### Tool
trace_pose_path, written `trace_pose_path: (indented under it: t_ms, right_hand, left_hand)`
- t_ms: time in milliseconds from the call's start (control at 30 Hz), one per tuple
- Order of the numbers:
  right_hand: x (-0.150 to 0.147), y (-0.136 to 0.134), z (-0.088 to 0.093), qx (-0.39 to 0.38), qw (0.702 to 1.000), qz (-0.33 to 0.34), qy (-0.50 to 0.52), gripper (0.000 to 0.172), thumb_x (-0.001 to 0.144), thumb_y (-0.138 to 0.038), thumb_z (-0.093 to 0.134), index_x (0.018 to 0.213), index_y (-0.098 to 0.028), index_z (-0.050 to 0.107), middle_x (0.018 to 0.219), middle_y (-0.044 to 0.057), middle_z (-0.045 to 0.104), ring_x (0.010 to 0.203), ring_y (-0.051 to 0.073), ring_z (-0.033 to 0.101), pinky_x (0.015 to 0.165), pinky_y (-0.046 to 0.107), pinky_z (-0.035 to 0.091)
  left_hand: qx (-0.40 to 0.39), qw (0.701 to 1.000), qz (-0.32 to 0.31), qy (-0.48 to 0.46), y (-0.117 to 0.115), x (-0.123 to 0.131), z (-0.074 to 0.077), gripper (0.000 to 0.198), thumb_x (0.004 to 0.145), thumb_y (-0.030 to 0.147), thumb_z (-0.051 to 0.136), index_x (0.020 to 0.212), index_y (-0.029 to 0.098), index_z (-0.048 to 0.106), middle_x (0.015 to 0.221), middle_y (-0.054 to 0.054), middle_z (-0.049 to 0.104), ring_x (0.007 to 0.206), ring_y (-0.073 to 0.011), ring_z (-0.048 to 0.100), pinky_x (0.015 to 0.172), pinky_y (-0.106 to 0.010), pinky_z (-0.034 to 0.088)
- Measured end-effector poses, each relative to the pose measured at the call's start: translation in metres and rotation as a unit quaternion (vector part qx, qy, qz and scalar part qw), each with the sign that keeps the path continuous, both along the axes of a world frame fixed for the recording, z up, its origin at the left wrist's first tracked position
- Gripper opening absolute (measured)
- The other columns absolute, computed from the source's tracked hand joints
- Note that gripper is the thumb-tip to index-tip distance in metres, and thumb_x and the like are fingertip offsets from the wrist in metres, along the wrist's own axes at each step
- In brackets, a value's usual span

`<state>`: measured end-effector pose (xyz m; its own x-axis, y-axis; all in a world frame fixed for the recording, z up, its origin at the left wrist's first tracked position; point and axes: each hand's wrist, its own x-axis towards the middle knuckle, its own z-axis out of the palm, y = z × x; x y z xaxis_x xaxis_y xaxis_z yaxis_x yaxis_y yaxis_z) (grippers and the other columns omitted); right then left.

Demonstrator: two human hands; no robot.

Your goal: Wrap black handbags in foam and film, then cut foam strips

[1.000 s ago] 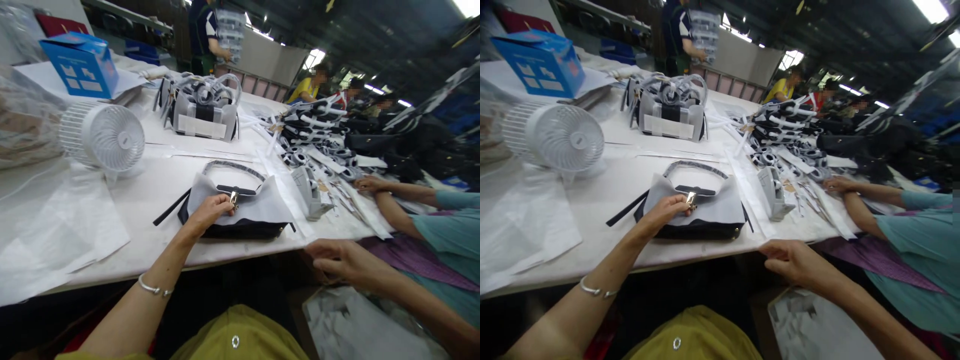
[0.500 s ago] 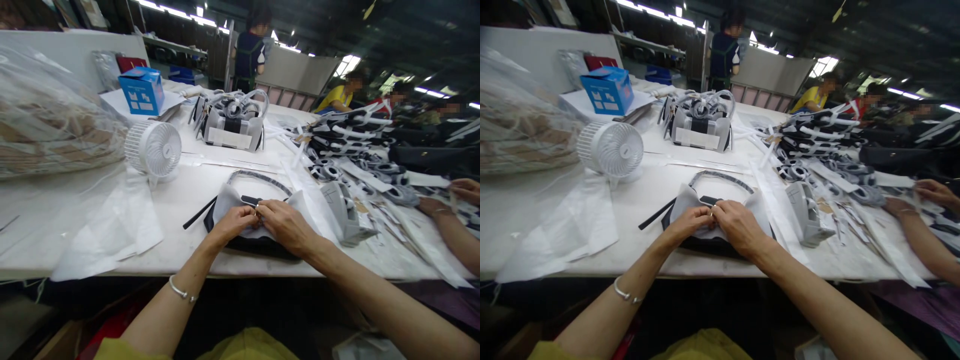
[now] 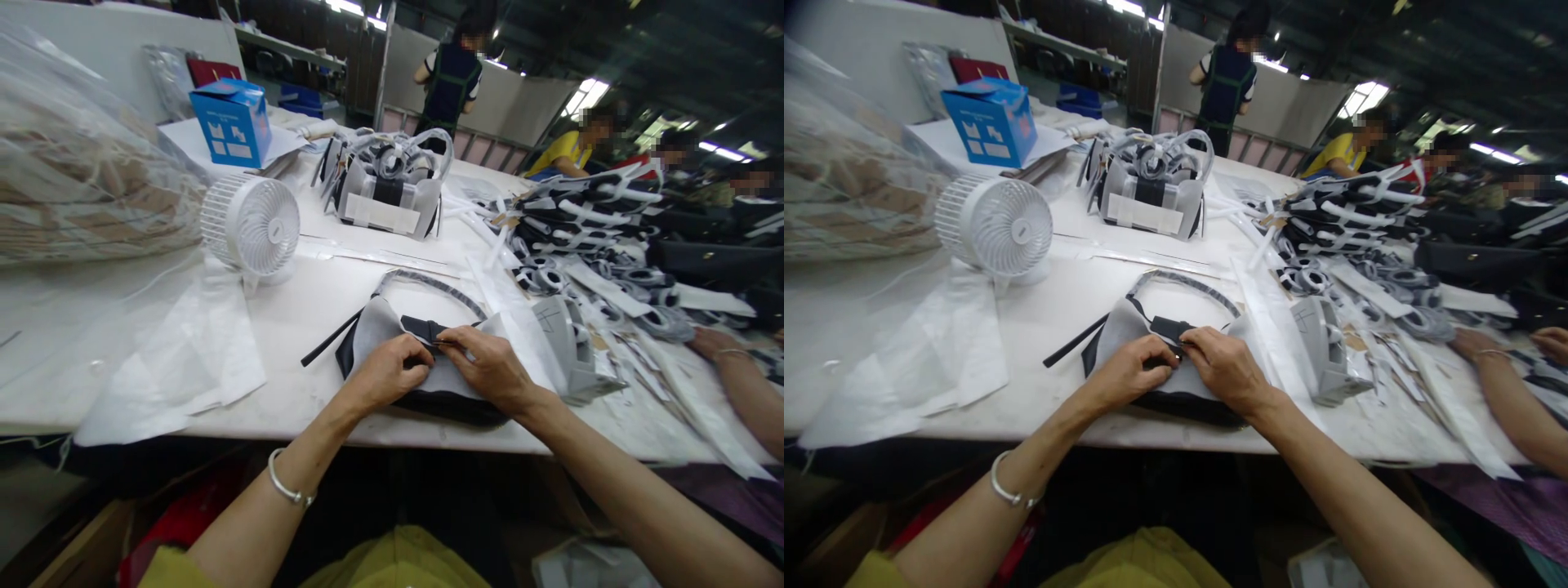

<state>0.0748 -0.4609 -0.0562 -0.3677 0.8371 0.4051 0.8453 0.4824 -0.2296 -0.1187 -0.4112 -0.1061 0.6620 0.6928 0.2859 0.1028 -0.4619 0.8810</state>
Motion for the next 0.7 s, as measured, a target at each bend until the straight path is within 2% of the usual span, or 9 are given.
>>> trace_pose_path:
  t_ms: [133, 233, 300, 433, 700]
  right_hand:
    - [0.003, -0.004, -0.009, -0.044, 0.998, 0.019, -0.037, 0.015, 0.095, -0.016, 0.05, 0.1, -0.019, 0.064, 0.094, 0.007, 0.073, 0.083, 0.018, 0.071, 0.074, 0.029, 0.056]
    - [0.002, -0.008, -0.012, -0.094, 0.992, 0.037, -0.074, 0.017, 0.096, -0.014, 0.048, 0.102, -0.018, 0.065, 0.097, 0.007, 0.073, 0.086, 0.019, 0.07, 0.076, 0.029, 0.055]
    - [0.002, -0.009, -0.013, -0.12, 0.988, 0.035, -0.088, 0.019, 0.096, -0.013, 0.048, 0.102, -0.018, 0.065, 0.098, 0.008, 0.073, 0.087, 0.019, 0.069, 0.078, 0.029, 0.054]
    - [0.001, -0.008, -0.009, -0.169, 0.977, 0.04, -0.122, 0.024, 0.092, -0.007, 0.047, 0.105, -0.017, 0.065, 0.102, 0.009, 0.072, 0.092, 0.02, 0.069, 0.08, 0.029, 0.053]
    - [0.006, -0.008, 0.006, -0.258, 0.957, 0.093, -0.09, 0.026, 0.094, -0.013, 0.046, 0.109, -0.019, 0.067, 0.108, 0.007, 0.072, 0.097, 0.019, 0.068, 0.086, 0.029, 0.051]
  left_hand:
    - [0.133, 0.987, -0.002, 0.086, -0.008, -0.001, 0.001, 0.018, 0.09, 0.015, 0.053, 0.091, 0.019, 0.07, 0.096, -0.003, 0.072, 0.093, -0.0172, 0.065, 0.095, -0.033, 0.045]
    - [0.218, 0.963, -0.004, 0.156, -0.018, -0.006, 0.009, 0.023, 0.097, 0.027, 0.048, 0.093, 0.02, 0.07, 0.096, -0.002, 0.073, 0.094, -0.0187, 0.066, 0.108, -0.045, 0.034]
    - [0.246, 0.953, -0.003, 0.179, -0.024, -0.009, 0.013, 0.025, 0.097, 0.037, 0.05, 0.099, 0.021, 0.069, 0.1, -0.003, 0.072, 0.1, -0.0202, 0.065, 0.112, -0.048, 0.029]
    - [0.264, 0.945, -0.007, 0.195, -0.033, -0.014, 0.012, 0.035, 0.09, 0.047, 0.06, 0.111, 0.021, 0.065, 0.11, -0.006, 0.071, 0.11, -0.0234, 0.061, 0.112, -0.046, 0.03]
    - [0.233, 0.96, 0.019, 0.156, -0.035, -0.014, 0.0, 0.032, 0.086, 0.039, 0.068, 0.113, 0.022, 0.064, 0.115, -0.003, 0.071, 0.11, -0.0218, 0.062, 0.101, -0.041, 0.039]
